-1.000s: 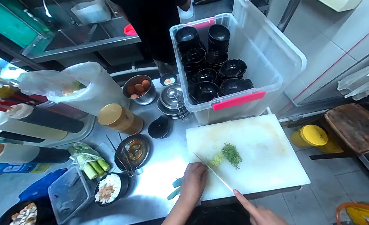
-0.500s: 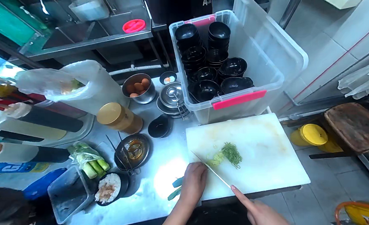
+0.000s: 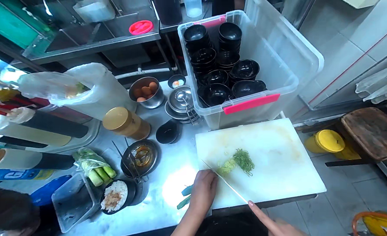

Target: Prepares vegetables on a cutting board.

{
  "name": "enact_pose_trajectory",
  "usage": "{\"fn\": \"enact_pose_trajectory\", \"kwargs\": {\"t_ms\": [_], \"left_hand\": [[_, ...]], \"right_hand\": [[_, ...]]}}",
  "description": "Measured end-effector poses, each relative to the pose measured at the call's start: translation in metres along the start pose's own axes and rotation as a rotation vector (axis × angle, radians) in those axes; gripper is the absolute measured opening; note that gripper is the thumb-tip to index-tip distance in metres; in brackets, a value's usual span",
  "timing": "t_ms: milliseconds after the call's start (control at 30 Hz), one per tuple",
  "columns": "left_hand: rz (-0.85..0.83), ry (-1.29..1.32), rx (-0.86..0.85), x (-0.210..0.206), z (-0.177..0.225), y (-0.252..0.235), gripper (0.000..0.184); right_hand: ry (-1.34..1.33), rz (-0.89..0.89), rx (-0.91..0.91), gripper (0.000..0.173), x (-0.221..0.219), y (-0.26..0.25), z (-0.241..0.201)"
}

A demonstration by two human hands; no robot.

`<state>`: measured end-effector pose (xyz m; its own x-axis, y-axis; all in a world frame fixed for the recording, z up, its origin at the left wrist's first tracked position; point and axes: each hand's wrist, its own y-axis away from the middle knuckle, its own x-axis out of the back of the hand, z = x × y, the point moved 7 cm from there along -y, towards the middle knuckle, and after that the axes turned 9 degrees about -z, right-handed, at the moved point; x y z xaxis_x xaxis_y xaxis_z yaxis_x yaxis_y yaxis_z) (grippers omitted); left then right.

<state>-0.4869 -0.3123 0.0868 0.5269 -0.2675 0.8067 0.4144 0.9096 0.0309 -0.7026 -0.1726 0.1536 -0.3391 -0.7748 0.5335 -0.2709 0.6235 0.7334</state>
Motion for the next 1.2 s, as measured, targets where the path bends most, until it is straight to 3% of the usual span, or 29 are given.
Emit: {"fn": "enact_pose_trajectory", "kwargs": {"t_ms": [200, 400, 633, 900, 1200], "left_hand": [[0.003, 0.009, -0.006, -0.002, -0.002, 0.001, 0.017], [0.018, 0.027, -0.013, 0.0, -0.002, 0.001, 0.015], [0.02, 0.028, -0.016, -0.001, -0.002, 0.001, 0.016], [0.047, 0.005, -0.063, -0.003, -0.001, 0.005, 0.016], [-0.005, 0.031, -0.138, -0.017, 0.024, -0.029, 0.017]], "right_hand": [[-0.03, -0.007, 0.01, 0.075, -0.008, -0.029, 0.002], [-0.006, -0.027, 0.021, 0.071, 0.002, -0.002, 0.001], [-0.043, -0.066, 0.004, 0.076, -0.002, -0.035, -0.002], [-0.119, 0.024, 0.086, 0.071, -0.003, -0.021, 0.018], [-0.094, 0.102, -0.007, 0.07, -0.007, -0.012, 0.03]]}}
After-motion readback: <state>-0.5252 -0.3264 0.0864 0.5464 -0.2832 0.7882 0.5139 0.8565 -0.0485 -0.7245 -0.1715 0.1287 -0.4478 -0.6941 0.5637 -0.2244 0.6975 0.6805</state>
